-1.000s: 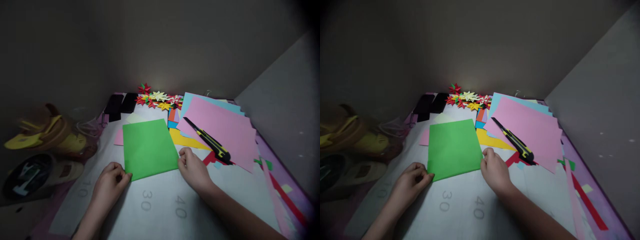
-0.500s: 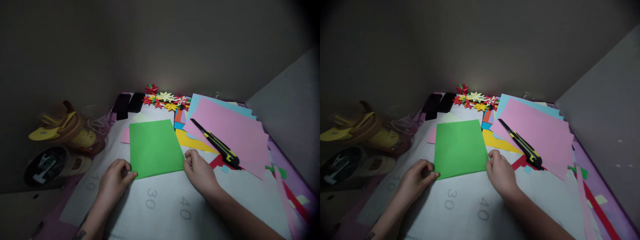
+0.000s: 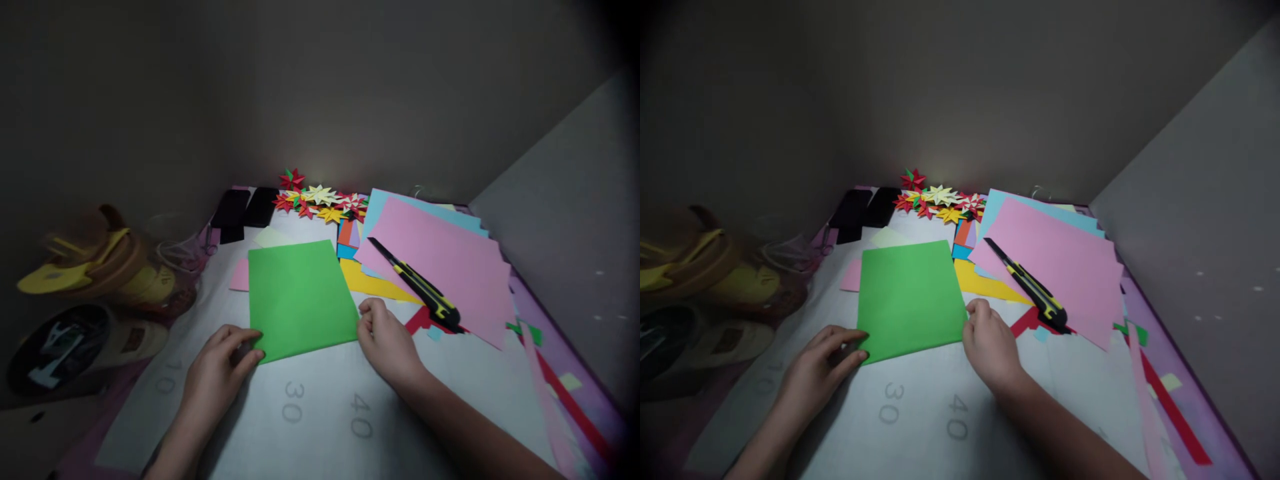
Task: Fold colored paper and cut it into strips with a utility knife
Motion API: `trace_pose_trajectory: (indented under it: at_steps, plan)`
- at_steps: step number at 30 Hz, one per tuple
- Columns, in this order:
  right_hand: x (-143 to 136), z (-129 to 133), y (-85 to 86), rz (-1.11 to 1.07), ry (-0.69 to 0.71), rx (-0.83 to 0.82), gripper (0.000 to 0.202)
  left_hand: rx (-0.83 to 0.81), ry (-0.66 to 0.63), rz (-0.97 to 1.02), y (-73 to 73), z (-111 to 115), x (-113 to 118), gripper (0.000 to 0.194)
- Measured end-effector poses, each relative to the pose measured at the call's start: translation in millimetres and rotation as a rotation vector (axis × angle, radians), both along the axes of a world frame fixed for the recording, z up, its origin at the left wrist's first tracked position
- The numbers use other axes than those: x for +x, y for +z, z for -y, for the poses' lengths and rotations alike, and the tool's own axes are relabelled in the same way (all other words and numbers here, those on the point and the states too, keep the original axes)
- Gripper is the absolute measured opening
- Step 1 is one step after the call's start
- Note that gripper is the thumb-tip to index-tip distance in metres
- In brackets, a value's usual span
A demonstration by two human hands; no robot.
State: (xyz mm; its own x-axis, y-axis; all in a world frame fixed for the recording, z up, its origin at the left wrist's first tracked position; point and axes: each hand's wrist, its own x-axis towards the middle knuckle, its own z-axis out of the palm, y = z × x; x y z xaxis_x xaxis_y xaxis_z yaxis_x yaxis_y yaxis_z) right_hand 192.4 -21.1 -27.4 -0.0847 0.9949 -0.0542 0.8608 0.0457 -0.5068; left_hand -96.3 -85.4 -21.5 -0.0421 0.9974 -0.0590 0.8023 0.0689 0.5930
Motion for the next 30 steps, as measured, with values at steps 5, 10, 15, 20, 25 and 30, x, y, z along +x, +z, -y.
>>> trace_pose_trajectory:
  at_steps: [5,10,15,20,25,30]
  plan:
    - [-2,0,1.8,-0.019,-0.018,-0.018,0.022,-0.001,-0.038,-0.009,-4.6,0,-2,0.033]
    - [1,-1,-2.6,-0.023,-0.020,0.004,0.024,-0.017,-0.096,-0.094,-0.2,-4,-3,0.035]
    - [3,5,5.9,-0.075,0.078,0.236,0.018,-0.054,-0.171,-0.153,4.6,-7,-5,0.038]
    - [-52,37,36.8,0.030,0.621,0.294,0.029,-0.052,-0.184,-0.113,4.7,-7,-7,0.035]
    - [-111,59,32.8,0.082,0.866,0.051,0.080,-0.037,-0.208,-0.101,5.9,-7,-7,0.026]
    - [-73,58,11.8,0.062,0.786,-0.075,0.085,-0.030,-0.178,-0.122,6.3,-7,-6,0.038]
